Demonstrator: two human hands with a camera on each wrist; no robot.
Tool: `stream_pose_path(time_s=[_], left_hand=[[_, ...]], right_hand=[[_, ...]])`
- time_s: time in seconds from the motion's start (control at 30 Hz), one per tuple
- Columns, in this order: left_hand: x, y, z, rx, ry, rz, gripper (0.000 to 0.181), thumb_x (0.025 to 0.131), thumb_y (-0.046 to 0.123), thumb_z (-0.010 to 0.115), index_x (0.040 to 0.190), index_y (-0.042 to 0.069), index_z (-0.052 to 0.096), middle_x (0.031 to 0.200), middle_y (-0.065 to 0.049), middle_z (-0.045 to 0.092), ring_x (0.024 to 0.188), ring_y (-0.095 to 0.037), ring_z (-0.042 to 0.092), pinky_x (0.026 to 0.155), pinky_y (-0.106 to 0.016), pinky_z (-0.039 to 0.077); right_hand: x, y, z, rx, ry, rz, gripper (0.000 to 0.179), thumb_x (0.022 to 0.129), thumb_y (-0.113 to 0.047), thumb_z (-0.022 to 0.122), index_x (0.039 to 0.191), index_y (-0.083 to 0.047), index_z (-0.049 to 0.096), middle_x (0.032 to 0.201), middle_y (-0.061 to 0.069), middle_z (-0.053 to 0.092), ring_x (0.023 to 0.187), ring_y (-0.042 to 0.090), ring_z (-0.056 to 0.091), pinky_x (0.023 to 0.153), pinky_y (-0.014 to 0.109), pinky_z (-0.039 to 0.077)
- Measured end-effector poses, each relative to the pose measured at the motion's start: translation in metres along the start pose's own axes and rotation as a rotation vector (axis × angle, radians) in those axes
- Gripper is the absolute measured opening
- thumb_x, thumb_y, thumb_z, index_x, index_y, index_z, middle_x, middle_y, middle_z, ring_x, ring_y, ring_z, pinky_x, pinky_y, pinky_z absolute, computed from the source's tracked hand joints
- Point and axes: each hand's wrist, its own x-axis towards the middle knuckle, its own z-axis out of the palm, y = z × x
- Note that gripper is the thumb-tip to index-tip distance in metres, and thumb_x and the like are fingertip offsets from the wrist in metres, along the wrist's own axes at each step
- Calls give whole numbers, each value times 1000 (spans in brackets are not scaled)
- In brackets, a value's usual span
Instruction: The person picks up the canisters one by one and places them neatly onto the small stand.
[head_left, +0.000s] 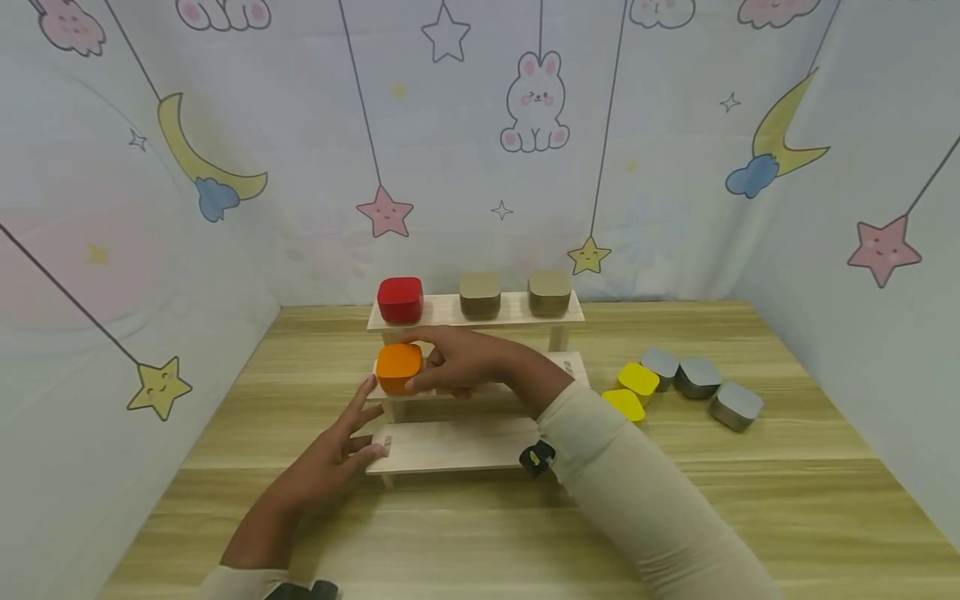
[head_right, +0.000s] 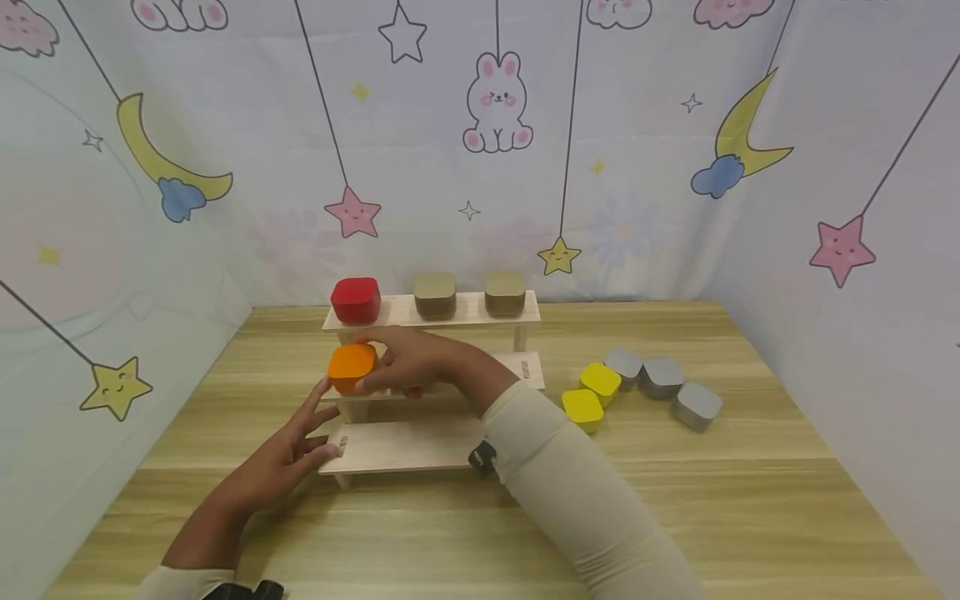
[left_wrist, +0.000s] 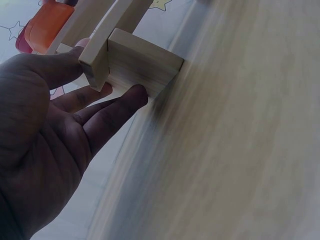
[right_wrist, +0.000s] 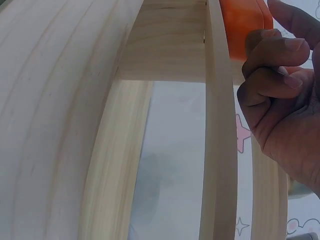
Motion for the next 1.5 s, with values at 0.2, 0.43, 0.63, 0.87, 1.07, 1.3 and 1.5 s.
stream_pose_path(time_s=[0.2,0.43,0.63,0.87,1.07,1.3,1.5], left_hand=[[0,2,1,1,-4,-4,103,108,20,71,172,54,-2,181,-23,24,143,-59,57,110,-56,60],[0,2,1,21,6,-8,102,109,23,71,172,54,-3,181,-23,24,144,-57,58,110,-56,60],[0,1,2,20,10,13,103,108,21,71,173,51,-3,183,-21,17,143,-58,57,109,-54,60],[-1,0,2,23,7,17,101,109,22,70,173,50,-4,180,-26,24,140,-58,60,107,-51,62],[-1,1,1,26,7,20,101,109,23,70,173,50,-3,181,-25,21,141,-58,60,107,-52,62],[-1,1,1,31,10,14,101,109,25,70,173,50,-4,180,-27,22,141,-59,59,108,-55,61],[-1,3,1,35,13,6,101,109,25,70,173,52,-4,180,-27,22,141,-58,59,108,-55,61]], right_hand=[[-10,10,-6,-25,11,-5,81,100,-23,80,169,-15,38,68,1,57,49,16,47,49,24,45],[-27,28,-14,-69,40,23,82,100,-22,81,168,-16,37,67,1,59,49,16,48,51,27,47],[-44,36,-20,-94,54,43,84,99,-22,83,169,-18,36,66,0,58,49,16,49,53,29,48],[-75,39,-26,-108,84,35,84,99,-22,83,170,-19,37,72,-1,60,51,14,49,56,29,50],[-103,44,-27,-130,96,-3,82,101,-23,82,170,-19,37,77,-1,62,54,12,52,58,28,51],[-130,66,-24,-57,95,-63,78,104,-15,75,171,-13,34,85,14,68,46,13,48,51,29,52],[-150,82,-22,-1,172,-97,73,105,-15,74,168,-7,37,79,9,64,49,9,45,57,28,52]])
